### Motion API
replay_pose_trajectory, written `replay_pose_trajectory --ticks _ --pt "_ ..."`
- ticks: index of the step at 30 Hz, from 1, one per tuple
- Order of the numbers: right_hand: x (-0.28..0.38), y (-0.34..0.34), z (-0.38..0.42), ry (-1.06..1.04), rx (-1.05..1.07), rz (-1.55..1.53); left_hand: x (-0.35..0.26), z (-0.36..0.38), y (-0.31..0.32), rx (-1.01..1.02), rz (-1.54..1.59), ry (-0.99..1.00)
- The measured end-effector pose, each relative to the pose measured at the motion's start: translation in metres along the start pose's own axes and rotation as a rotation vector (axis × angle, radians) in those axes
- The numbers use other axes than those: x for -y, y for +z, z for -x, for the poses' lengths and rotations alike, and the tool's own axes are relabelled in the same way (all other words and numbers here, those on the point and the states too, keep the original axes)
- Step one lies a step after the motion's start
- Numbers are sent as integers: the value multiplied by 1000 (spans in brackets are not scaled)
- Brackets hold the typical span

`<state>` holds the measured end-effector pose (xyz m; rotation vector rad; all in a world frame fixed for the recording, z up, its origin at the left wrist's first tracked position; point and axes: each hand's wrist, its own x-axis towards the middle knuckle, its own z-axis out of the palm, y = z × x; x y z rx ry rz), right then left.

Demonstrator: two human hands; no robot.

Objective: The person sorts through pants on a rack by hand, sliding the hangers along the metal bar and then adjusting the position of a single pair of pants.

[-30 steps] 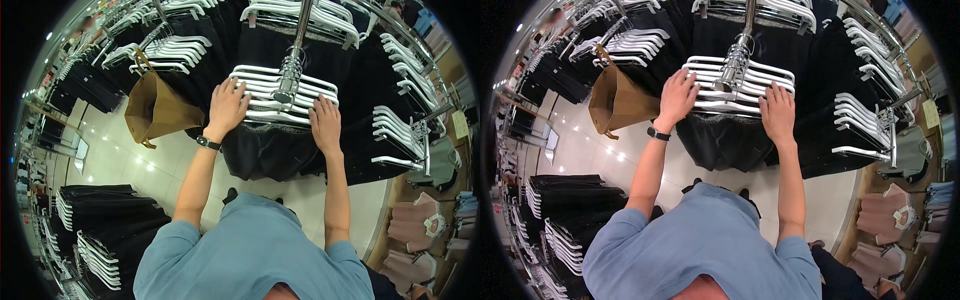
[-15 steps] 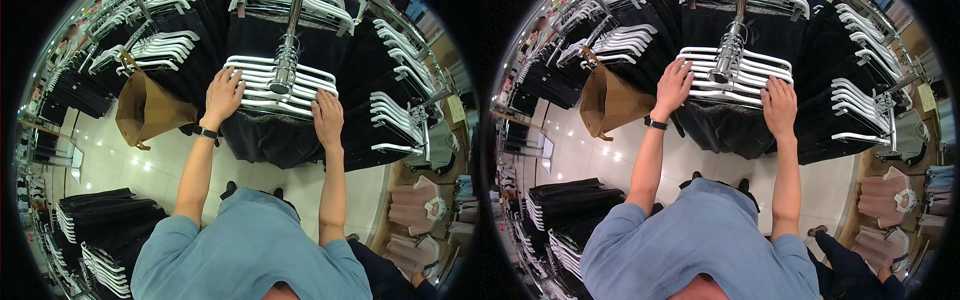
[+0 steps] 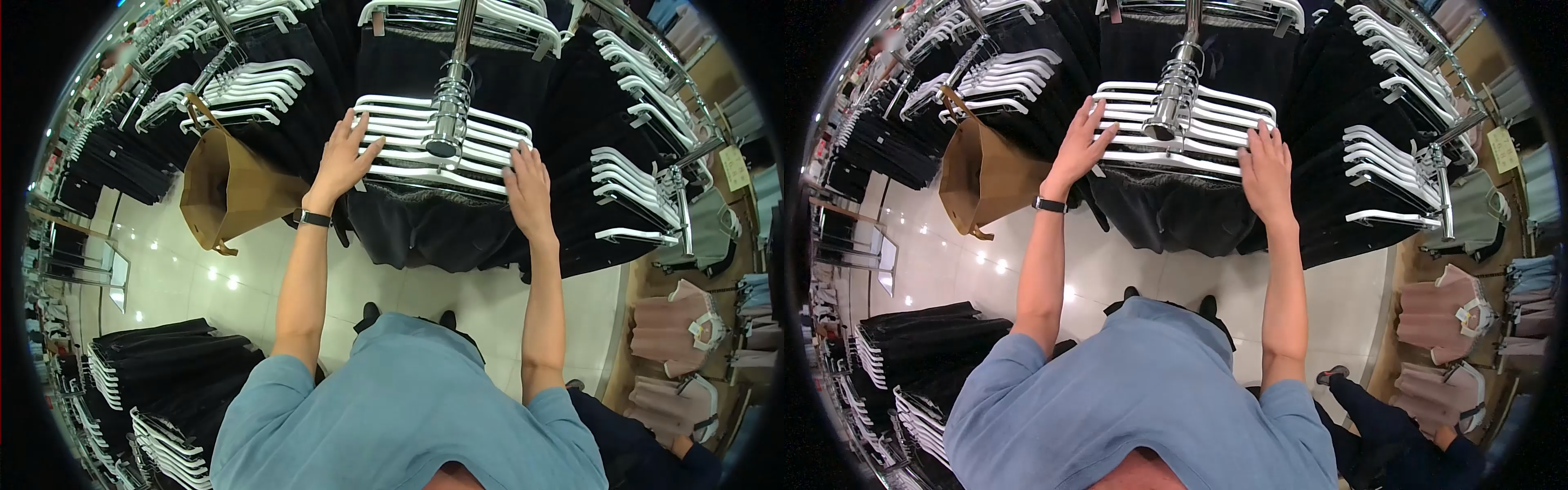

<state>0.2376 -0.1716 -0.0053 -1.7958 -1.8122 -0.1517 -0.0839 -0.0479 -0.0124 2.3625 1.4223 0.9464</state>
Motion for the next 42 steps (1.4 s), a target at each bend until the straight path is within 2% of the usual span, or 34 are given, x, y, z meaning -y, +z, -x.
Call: replay_pose_trajectory --ticks 1,4,6,18,32,39,42 --pt "6 0 -5 4 23 91 -5 -1 -2 62 -167 -33" --pt "24 7 -22 34 85 294 -24 -11 -5 126 -401 23" --pt "31 15 -33 47 115 294 -26 -19 4 124 -468 49" --pt "45 26 -48 7 76 257 -29 -26 9 38 -384 89" --pt "32 49 -95 -43 133 310 -28 -61 16 76 -354 23" --pt "33 49 -96 -41 123 280 -32 -55 14 48 -395 19" --pt "37 46 -95 -49 126 245 -35 -51 21 10 -503 76"
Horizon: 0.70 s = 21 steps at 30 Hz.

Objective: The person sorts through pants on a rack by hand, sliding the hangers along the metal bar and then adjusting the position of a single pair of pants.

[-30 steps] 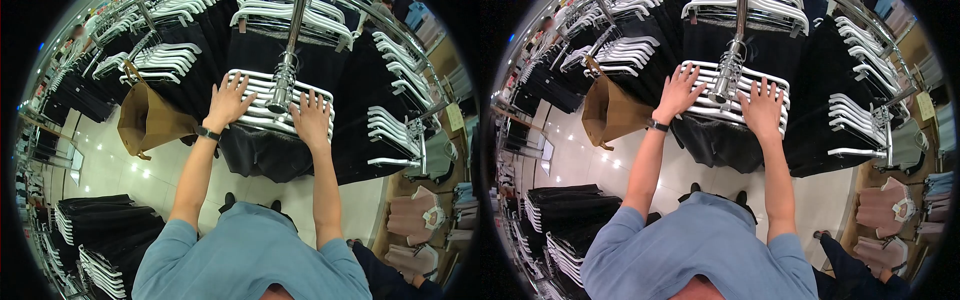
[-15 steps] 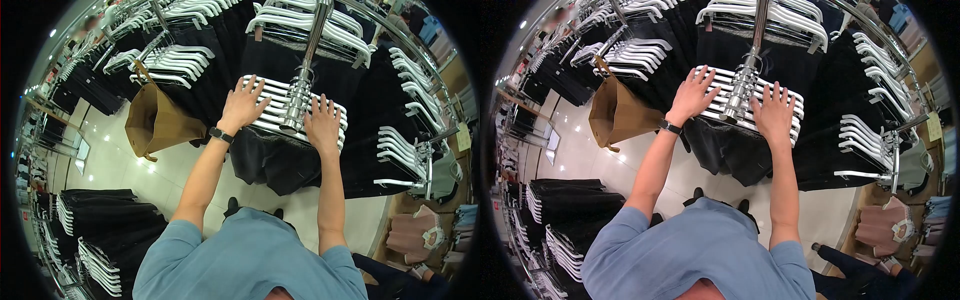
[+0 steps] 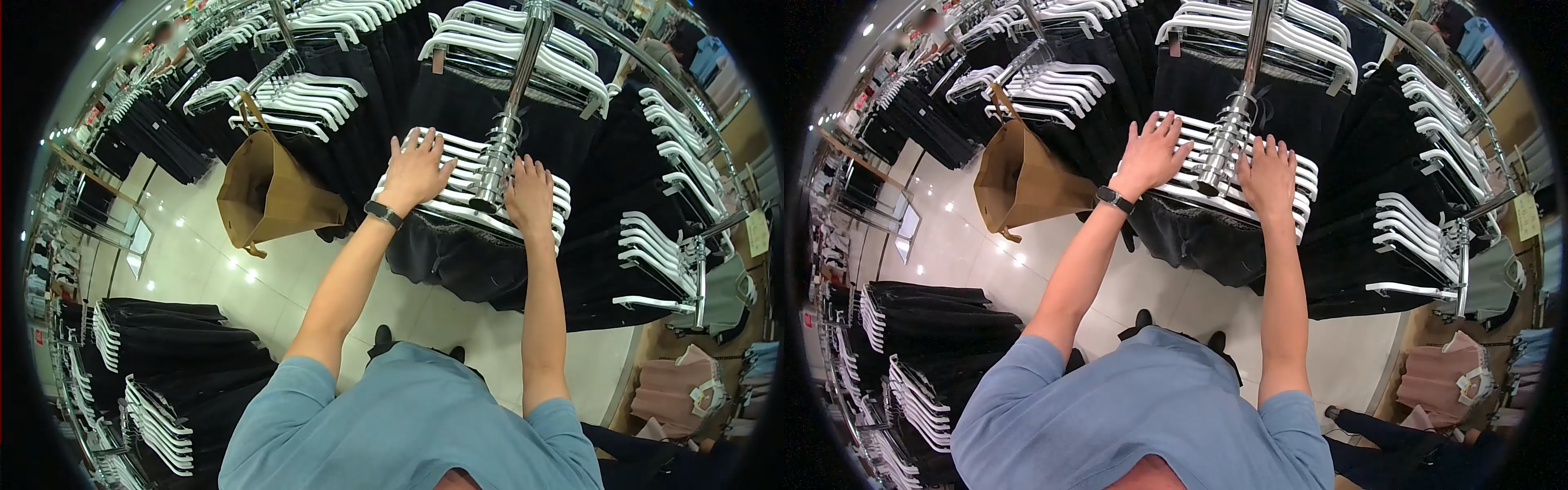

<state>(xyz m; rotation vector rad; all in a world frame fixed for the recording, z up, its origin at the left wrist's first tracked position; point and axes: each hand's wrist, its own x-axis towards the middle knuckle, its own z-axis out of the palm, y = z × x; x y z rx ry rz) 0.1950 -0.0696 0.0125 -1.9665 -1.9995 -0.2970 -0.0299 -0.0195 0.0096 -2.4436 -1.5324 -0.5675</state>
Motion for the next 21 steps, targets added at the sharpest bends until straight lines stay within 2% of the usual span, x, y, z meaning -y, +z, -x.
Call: replay_pose_trajectory --ticks 5,8,11,16,18,21 --pt "-6 -1 9 -112 -52 -182 -8 11 2 2 57 91" --pt "-12 0 15 -192 -7 -195 -5 14 -3 56 97 158" --pt "-19 -11 21 -224 125 -226 -7 18 -20 134 32 226" --pt "-12 -36 34 -220 218 -215 -4 29 -29 210 199 411" --pt "-10 -40 34 -202 247 -175 -7 29 -32 234 178 401" --pt "-10 -31 25 -184 182 -121 -20 27 -26 207 140 386"
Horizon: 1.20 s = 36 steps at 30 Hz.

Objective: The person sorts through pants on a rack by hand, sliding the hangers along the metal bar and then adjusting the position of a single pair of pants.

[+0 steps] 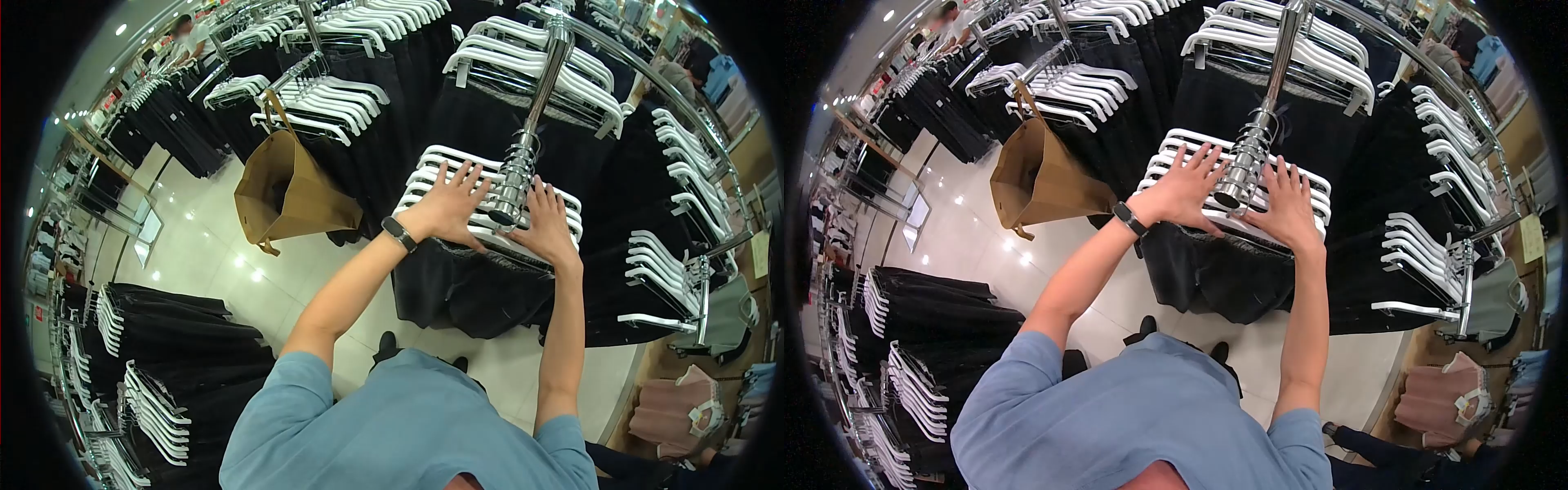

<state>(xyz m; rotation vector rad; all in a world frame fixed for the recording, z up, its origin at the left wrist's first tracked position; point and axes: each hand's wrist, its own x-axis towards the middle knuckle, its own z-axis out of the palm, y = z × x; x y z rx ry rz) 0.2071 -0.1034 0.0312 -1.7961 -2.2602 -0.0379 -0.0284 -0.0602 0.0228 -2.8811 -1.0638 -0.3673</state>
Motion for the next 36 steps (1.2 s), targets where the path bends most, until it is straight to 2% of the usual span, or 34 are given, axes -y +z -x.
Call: replay_pose_trajectory --ticks 8,11,12,15,23,26,36 --pt "8 0 -25 -44 141 142 -5 -21 13 -81 60 64" --pt "4 5 -31 -73 75 78 2 -28 15 -97 74 82" --pt "3 5 -33 -78 81 79 3 -31 15 -163 119 105" --pt "-2 4 -39 -88 95 83 7 -38 13 -60 67 62" --pt "-12 13 -52 -106 71 49 17 -52 18 -51 -71 70" --pt "-15 21 -52 -102 68 81 15 -47 18 -181 37 94" --pt "-12 28 -41 -101 45 97 -2 -33 10 -115 56 61"
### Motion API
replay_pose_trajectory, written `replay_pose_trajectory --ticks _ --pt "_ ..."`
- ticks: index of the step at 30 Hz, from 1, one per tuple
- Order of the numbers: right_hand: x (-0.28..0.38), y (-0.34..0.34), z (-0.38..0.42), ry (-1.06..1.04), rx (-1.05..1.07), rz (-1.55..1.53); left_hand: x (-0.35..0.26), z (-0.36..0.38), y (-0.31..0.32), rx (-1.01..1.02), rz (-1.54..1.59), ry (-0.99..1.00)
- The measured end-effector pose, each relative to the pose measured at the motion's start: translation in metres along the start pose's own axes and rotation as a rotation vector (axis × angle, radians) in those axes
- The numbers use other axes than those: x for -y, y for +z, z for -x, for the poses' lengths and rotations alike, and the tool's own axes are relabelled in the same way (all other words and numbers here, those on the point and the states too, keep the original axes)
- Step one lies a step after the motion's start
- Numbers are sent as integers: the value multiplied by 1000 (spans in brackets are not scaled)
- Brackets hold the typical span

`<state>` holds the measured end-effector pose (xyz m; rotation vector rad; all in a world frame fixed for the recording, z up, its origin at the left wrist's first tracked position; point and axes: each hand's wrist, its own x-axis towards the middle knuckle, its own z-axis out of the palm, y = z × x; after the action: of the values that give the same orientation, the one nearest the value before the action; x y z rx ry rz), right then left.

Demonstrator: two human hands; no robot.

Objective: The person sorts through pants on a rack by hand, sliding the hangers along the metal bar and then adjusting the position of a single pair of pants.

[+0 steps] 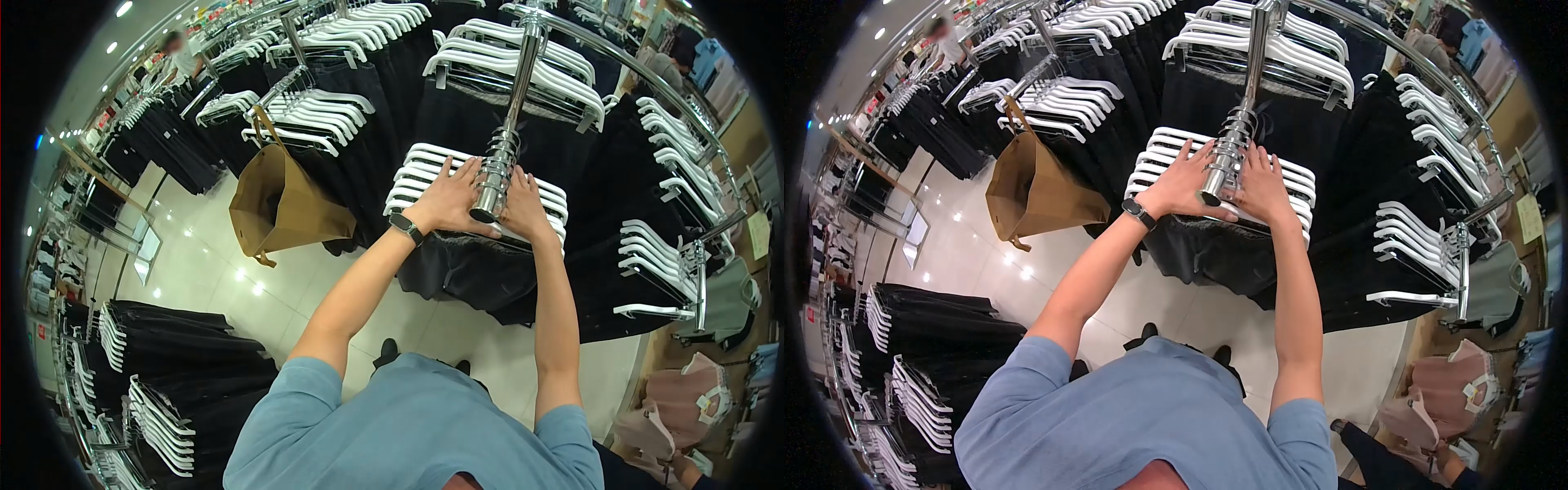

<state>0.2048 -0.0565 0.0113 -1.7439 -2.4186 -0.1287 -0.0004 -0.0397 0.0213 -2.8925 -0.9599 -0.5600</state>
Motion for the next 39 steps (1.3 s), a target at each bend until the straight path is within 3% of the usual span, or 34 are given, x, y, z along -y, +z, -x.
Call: replay_pose_trajectory --ticks 15,20,27,35,39 --pt "11 -11 33 57 5 -4 -2 10 5 -6 117 -33" --pt "4 -24 49 110 -27 7 6 18 -9 119 -73 -100" --pt "-10 -18 58 252 -89 19 32 22 -9 96 -147 -115" --pt "-10 -11 51 347 -171 -52 44 5 -10 31 -88 -485" --pt "-12 -5 48 357 -209 -71 51 2 0 -74 -35 -566"
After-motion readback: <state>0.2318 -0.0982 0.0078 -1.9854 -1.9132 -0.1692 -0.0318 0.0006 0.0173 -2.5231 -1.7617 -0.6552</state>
